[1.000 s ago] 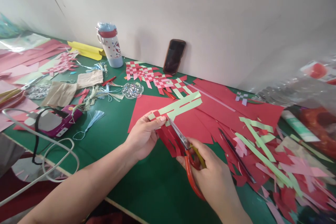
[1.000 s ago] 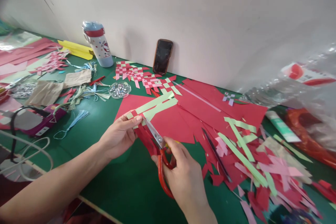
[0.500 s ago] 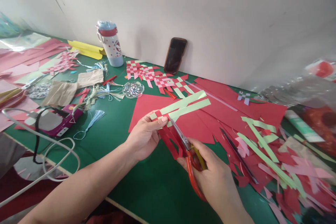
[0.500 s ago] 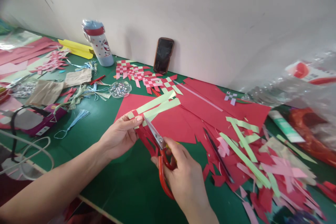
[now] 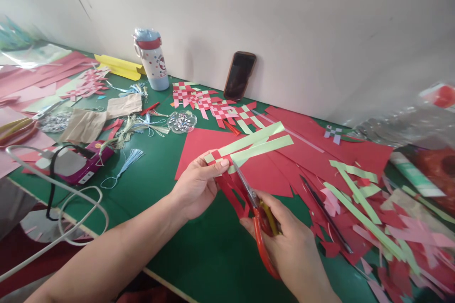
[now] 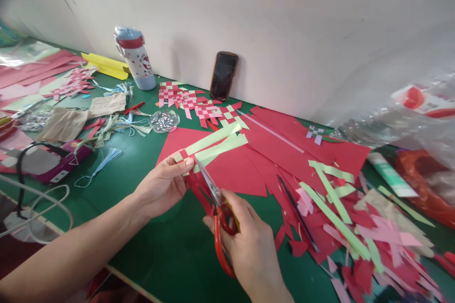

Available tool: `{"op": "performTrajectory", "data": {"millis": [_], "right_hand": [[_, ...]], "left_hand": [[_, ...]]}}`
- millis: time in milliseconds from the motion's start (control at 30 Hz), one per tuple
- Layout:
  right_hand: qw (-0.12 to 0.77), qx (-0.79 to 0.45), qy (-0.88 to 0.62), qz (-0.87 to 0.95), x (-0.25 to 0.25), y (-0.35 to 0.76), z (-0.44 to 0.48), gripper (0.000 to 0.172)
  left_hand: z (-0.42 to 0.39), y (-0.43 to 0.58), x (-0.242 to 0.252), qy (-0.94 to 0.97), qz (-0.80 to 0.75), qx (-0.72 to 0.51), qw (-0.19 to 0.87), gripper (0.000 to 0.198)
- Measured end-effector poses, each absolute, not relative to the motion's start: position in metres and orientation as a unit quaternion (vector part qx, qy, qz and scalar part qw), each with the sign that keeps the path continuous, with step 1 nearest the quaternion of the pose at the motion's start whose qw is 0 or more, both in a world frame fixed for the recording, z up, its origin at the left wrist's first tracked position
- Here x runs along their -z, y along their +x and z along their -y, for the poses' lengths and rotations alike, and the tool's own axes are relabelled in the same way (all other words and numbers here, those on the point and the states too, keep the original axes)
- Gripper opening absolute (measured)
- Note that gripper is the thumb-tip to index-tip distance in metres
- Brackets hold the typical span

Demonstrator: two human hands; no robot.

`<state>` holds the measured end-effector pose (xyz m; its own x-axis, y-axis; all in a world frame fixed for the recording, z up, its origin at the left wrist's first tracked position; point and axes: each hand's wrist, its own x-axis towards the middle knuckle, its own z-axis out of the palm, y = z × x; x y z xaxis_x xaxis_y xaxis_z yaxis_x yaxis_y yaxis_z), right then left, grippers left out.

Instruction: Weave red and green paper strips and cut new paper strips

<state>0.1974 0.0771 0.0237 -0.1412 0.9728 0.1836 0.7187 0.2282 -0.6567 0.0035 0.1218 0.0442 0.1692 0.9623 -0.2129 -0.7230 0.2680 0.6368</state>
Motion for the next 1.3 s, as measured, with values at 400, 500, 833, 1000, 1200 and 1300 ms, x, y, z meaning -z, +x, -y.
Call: {"op": "performTrajectory", "data": {"millis": [400, 500, 833, 1000, 1200, 1300], "right_hand": [[0.305, -0.169, -0.59, 0.728, -0.0198, 0.1963, -0.0774, 0.048], [0.303, -0.176, -0.593, 0.725, -0.0191, 0.1962, -0.0768, 0.049], [0.301, -0.195, -0.608, 0.709, -0.0236, 0.1934, -0.0759, 0.045], [0.284, -0.177, -0.603, 0.724, -0.0225, 0.1968, -0.0776, 0.048], [0.285, -0.153, -0.599, 0.733, -0.0218, 0.1963, -0.0781, 0.045], [0.289, -0.154, -0.6, 0.73, -0.0212, 0.1961, -0.0777, 0.044]], "left_hand": [[-0.1192, 0.0034, -0.0454, 0.178, -0.305, -0.577, 0.737, 0.01], [-0.119, 0.004, -0.0446, 0.173, -0.306, -0.576, 0.738, 0.013], [-0.1201, 0.0047, -0.0458, 0.164, -0.315, -0.583, 0.73, 0.018], [-0.1194, 0.0056, -0.0471, 0.168, -0.324, -0.586, 0.723, 0.021], [-0.1195, 0.0058, -0.0475, 0.165, -0.33, -0.589, 0.719, 0.023], [-0.1197, 0.0056, -0.0468, 0.164, -0.332, -0.588, 0.72, 0.023]]}}
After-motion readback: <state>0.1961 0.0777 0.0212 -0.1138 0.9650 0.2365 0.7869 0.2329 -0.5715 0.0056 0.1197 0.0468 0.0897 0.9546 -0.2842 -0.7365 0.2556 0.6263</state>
